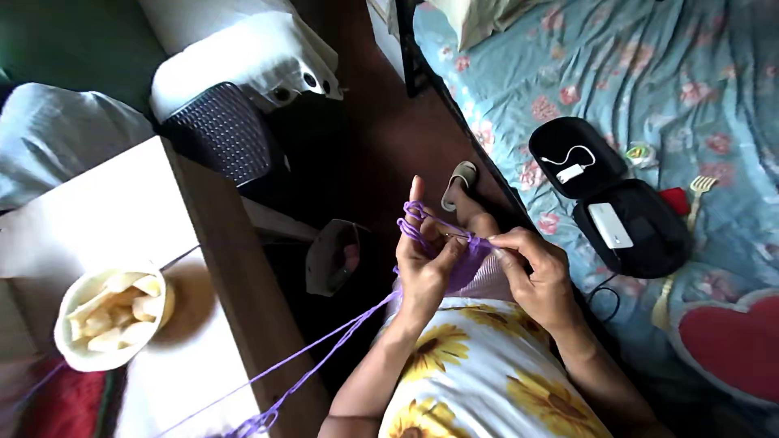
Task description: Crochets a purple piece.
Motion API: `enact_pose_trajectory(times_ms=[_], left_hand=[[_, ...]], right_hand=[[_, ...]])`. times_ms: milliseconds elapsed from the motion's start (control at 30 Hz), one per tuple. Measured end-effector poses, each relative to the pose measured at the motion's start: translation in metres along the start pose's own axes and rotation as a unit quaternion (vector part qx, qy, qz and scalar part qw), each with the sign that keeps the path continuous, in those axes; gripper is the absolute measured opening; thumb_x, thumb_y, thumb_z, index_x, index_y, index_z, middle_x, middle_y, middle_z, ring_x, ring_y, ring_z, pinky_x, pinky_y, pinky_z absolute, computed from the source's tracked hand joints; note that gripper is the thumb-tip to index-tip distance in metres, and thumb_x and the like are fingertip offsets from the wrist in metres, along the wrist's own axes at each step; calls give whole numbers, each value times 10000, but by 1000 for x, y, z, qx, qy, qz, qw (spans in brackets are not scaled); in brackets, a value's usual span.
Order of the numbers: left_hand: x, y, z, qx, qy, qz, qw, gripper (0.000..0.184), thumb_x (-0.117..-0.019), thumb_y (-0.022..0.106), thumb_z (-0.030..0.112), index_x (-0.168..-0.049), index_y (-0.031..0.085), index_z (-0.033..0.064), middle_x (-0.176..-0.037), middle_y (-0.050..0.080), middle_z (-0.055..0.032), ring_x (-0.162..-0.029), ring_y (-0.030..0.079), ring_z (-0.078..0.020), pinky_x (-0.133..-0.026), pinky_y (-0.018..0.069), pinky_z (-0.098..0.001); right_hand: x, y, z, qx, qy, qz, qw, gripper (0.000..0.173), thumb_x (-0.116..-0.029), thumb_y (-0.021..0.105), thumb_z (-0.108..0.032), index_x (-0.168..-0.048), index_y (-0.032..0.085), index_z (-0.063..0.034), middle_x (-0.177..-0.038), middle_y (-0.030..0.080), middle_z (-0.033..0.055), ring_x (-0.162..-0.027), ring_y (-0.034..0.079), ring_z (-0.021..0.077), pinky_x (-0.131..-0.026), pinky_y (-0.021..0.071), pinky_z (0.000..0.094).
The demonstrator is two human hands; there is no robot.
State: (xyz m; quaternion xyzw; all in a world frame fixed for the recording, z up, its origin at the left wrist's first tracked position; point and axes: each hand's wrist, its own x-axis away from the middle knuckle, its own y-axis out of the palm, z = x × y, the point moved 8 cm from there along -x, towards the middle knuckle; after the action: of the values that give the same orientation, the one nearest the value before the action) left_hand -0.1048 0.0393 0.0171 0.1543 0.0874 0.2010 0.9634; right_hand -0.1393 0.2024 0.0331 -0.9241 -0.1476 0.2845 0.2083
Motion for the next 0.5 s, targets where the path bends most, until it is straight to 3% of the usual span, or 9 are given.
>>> enact_pose_trajectory(times_ms=[67,167,267,367,433,500], left_hand=[[2,0,3,-32,41,-4,999,812,-832,629,-147,-1549,325,83,-928,745,56,-781,700,-40,-767,601,-240],[12,2,12,-104,198,1,975,750,-893,652,-66,-1557,352,107,-951,727,57,-827,682,-30,-794,591,-249],[18,1,15,-95,268,19,958,658,-947,656,8,-1519,414,224,-963,724,61,-849,680,-34,-803,581,-236],[14,-4,21,-25,222,30,974,735,-921,675,-25,-1539,379,240,-976,744,64,-848,696,-43,-810,591,-243],[9,-9,17,21,162,44,986,813,-881,678,-66,-1564,326,201,-934,745,46,-806,700,-56,-786,598,-254],[7,-13,12,48,119,53,990,854,-858,672,-94,-1577,292,168,-898,742,32,-763,698,-62,-751,599,-252]], right_hand=[[-3,-2,-9,52,-43,5,998,179,-1003,579,-88,-975,736,-7,-832,697,94,-786,664,108,-724,543,219],[-6,-1,-22,78,-36,9,996,175,-991,595,-76,-970,755,-7,-810,699,101,-760,665,121,-700,541,222],[-8,5,-12,-98,79,-29,992,142,-962,631,-44,-1048,730,10,-913,724,36,-812,677,12,-758,577,152],[-6,17,5,-308,183,-37,933,208,-908,640,39,-1100,697,-14,-910,725,8,-777,682,48,-708,589,206],[-3,15,2,-263,157,-13,952,165,-912,646,28,-1071,677,-7,-912,720,1,-797,684,31,-733,595,195],[1,9,-6,-142,82,24,986,106,-946,657,-23,-1033,689,28,-921,725,24,-825,679,-4,-762,582,156]])
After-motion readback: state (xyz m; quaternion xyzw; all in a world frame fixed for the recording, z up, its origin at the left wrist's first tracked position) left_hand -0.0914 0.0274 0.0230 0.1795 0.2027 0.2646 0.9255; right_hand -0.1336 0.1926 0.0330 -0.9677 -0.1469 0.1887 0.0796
